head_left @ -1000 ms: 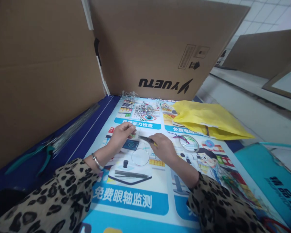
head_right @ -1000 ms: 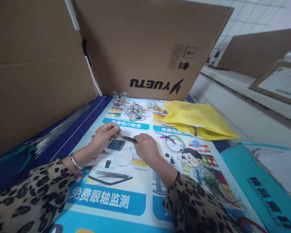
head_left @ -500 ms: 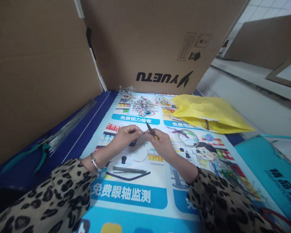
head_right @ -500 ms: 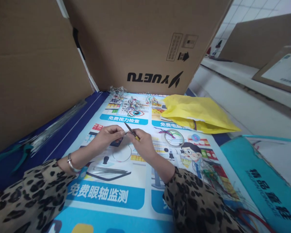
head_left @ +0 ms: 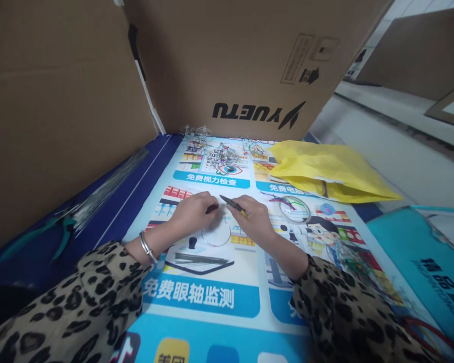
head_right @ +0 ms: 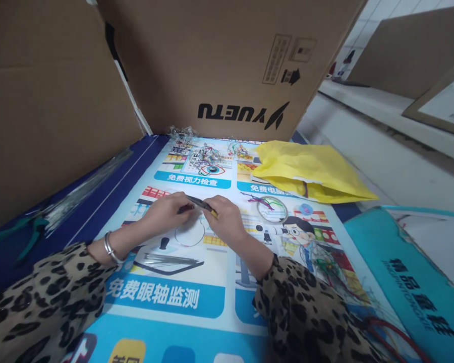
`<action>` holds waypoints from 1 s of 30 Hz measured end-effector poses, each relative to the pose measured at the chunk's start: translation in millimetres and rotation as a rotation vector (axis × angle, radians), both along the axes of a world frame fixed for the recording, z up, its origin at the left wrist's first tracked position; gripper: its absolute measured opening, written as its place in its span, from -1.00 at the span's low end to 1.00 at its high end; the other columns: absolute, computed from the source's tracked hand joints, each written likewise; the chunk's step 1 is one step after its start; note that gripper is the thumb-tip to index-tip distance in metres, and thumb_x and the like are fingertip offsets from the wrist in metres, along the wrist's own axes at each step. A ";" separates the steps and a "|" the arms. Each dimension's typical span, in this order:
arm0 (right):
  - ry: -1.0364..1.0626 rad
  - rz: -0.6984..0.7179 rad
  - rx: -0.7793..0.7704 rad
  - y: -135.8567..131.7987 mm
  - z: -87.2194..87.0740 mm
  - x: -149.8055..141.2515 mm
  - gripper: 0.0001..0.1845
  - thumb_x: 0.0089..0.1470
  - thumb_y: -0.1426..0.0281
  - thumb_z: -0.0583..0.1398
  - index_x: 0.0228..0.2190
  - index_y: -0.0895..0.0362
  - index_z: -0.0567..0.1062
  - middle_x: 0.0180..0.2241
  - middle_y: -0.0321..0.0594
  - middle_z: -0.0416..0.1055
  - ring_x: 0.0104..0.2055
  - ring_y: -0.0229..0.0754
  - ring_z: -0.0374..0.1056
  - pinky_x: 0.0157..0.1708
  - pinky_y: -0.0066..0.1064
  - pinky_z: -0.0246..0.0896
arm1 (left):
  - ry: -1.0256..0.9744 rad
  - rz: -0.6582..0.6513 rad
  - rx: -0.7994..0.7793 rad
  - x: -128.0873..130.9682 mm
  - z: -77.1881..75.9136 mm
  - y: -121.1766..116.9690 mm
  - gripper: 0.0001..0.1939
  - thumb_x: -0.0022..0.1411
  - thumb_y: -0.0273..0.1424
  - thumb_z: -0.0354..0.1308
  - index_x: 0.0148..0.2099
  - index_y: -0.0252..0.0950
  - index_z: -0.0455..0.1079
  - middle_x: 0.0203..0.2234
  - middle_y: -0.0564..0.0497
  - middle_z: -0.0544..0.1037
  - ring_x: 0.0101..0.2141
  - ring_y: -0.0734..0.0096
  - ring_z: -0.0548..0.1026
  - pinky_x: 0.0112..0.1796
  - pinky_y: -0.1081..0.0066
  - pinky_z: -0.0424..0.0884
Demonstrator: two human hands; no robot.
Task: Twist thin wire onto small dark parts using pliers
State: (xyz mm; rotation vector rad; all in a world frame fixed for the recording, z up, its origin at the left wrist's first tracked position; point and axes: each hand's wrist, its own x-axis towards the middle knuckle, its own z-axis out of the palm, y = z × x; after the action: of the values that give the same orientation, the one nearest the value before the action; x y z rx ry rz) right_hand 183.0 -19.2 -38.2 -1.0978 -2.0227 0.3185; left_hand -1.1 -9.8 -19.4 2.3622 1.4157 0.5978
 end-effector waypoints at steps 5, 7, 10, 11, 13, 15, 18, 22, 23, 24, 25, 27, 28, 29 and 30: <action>-0.019 0.005 0.010 -1.7 -0.1 -0.5 -0.85 0.03 0.42 0.09 -0.34 0.12 0.44 -0.42 -0.24 0.39 -0.31 -0.26 0.30 -0.28 -0.46 0.20 | -0.002 -0.015 -0.018 0.2 -5.6 -0.2 -0.85 0.07 -0.43 -0.03 -0.42 -0.23 0.37 -0.44 0.02 0.43 -0.39 0.37 0.36 -0.43 0.44 0.17; -0.024 0.004 0.016 -2.0 0.2 -0.2 -0.85 0.03 0.42 0.09 -0.33 0.12 0.44 -0.41 -0.24 0.40 -0.30 -0.26 0.30 -0.27 -0.45 0.20 | -0.006 -0.005 -0.018 -0.8 -5.7 0.9 -0.84 0.08 -0.44 -0.05 -0.39 -0.22 0.36 -0.45 0.02 0.43 -0.40 0.37 0.37 -0.44 0.44 0.16; -0.053 -0.003 0.030 -1.8 1.0 0.5 -0.84 0.03 0.43 0.08 -0.32 0.12 0.44 -0.39 -0.23 0.40 -0.29 -0.25 0.30 -0.26 -0.44 0.20 | -0.028 0.026 -0.042 -2.7 -4.7 2.8 -0.85 0.12 -0.39 -0.06 -0.37 -0.22 0.34 -0.53 0.05 0.43 -0.47 0.39 0.36 -0.48 0.45 0.13; -0.060 -0.008 0.041 -1.6 1.2 0.7 -0.83 0.03 0.44 0.08 -0.32 0.12 0.44 -0.39 -0.23 0.41 -0.28 -0.25 0.30 -0.25 -0.44 0.20 | -0.038 0.033 -0.054 -3.3 -4.6 3.4 -0.84 0.13 -0.36 -0.06 -0.38 -0.22 0.33 -0.56 0.06 0.42 -0.49 0.39 0.36 -0.50 0.46 0.13; -0.070 -0.019 0.068 -1.0 1.1 1.3 -0.83 0.02 0.45 0.08 -0.32 0.12 0.44 -0.39 -0.23 0.41 -0.28 -0.25 0.30 -0.25 -0.43 0.20 | -0.064 0.031 -0.082 -4.2 -4.7 4.4 -0.83 0.14 -0.32 -0.07 -0.39 -0.22 0.32 -0.60 0.08 0.40 -0.52 0.41 0.35 -0.51 0.47 0.12; -0.079 -0.027 0.092 -0.1 0.8 1.9 -0.83 0.02 0.45 0.08 -0.32 0.12 0.44 -0.40 -0.23 0.40 -0.28 -0.25 0.30 -0.24 -0.43 0.20 | -0.095 0.025 -0.106 -4.6 -5.3 5.0 -0.82 0.15 -0.30 -0.06 -0.39 -0.22 0.31 -0.59 0.08 0.42 -0.52 0.41 0.36 -0.51 0.48 0.14; -0.081 -0.030 0.120 1.0 0.5 2.5 -0.83 0.02 0.46 0.08 -0.32 0.12 0.44 -0.39 -0.22 0.40 -0.28 -0.25 0.29 -0.24 -0.43 0.20 | -0.142 0.010 -0.137 -4.4 -5.5 5.1 -0.84 0.13 -0.32 -0.04 -0.41 -0.22 0.31 -0.59 0.08 0.44 -0.52 0.43 0.38 -0.50 0.49 0.17; -0.087 -0.006 0.139 2.1 -0.1 3.1 -0.83 0.02 0.48 0.07 -0.33 0.13 0.44 -0.41 -0.22 0.39 -0.29 -0.25 0.28 -0.24 -0.42 0.20 | -0.190 -0.001 -0.169 -3.2 -2.7 4.5 -0.86 0.12 -0.35 -0.03 -0.43 -0.23 0.30 -0.60 0.09 0.44 -0.55 0.45 0.36 -0.51 0.49 0.17; -0.091 -0.003 0.141 2.3 -0.5 3.3 -0.83 0.01 0.48 0.07 -0.33 0.13 0.44 -0.41 -0.22 0.40 -0.29 -0.25 0.28 -0.24 -0.42 0.20 | -0.198 0.002 -0.178 -2.9 -1.6 4.4 -0.86 0.12 -0.35 -0.03 -0.43 -0.23 0.30 -0.61 0.09 0.44 -0.56 0.45 0.36 -0.51 0.50 0.16; -0.094 -0.001 0.143 2.5 -1.0 3.5 -0.82 0.01 0.49 0.07 -0.33 0.13 0.44 -0.40 -0.22 0.40 -0.28 -0.24 0.28 -0.24 -0.41 0.20 | -0.205 0.005 -0.187 -2.7 -0.5 4.3 -0.86 0.11 -0.35 -0.03 -0.43 -0.23 0.30 -0.61 0.10 0.44 -0.56 0.45 0.36 -0.51 0.50 0.16; -0.095 -0.001 0.145 2.6 -1.6 3.7 -0.82 0.01 0.49 0.07 -0.33 0.13 0.44 -0.39 -0.22 0.40 -0.28 -0.24 0.28 -0.23 -0.41 0.20 | -0.212 0.008 -0.196 -2.6 0.4 4.2 -0.87 0.11 -0.36 -0.03 -0.44 -0.23 0.29 -0.61 0.10 0.44 -0.55 0.46 0.36 -0.52 0.50 0.15; -0.092 0.005 0.144 2.7 -2.8 3.8 -0.82 0.00 0.50 0.08 -0.32 0.13 0.44 -0.39 -0.21 0.41 -0.27 -0.24 0.28 -0.22 -0.40 0.20 | -0.225 0.011 -0.206 -2.6 1.7 4.2 -0.88 0.10 -0.37 -0.02 -0.44 -0.24 0.29 -0.61 0.10 0.43 -0.55 0.45 0.36 -0.52 0.50 0.14; -0.085 0.011 0.141 2.6 -3.2 3.6 -0.82 0.00 0.50 0.08 -0.32 0.14 0.44 -0.38 -0.21 0.41 -0.27 -0.24 0.28 -0.22 -0.41 0.20 | -0.230 0.012 -0.207 -2.8 1.8 4.3 -0.88 0.10 -0.38 -0.02 -0.44 -0.24 0.29 -0.62 0.10 0.43 -0.55 0.46 0.35 -0.52 0.50 0.14; -0.075 0.020 0.136 2.6 -3.5 3.4 -0.82 0.00 0.50 0.08 -0.33 0.14 0.44 -0.38 -0.20 0.41 -0.27 -0.25 0.29 -0.22 -0.41 0.20 | -0.233 0.011 -0.205 -3.0 1.6 4.4 -0.88 0.10 -0.38 -0.02 -0.44 -0.23 0.29 -0.62 0.11 0.43 -0.55 0.46 0.35 -0.52 0.50 0.14; -0.064 0.032 0.126 2.5 -3.4 3.0 -0.82 0.00 0.49 0.08 -0.33 0.14 0.44 -0.38 -0.20 0.41 -0.28 -0.25 0.29 -0.23 -0.42 0.20 | -0.236 0.011 -0.200 -3.3 1.1 4.7 -0.88 0.09 -0.38 -0.02 -0.44 -0.23 0.29 -0.62 0.11 0.42 -0.55 0.46 0.34 -0.51 0.50 0.13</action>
State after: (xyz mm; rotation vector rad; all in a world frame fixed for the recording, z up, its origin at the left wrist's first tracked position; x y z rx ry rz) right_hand 186.0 -16.7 -41.6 -1.0107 -2.0881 0.1717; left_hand -4.4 -5.0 -18.3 2.0563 1.3185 0.6783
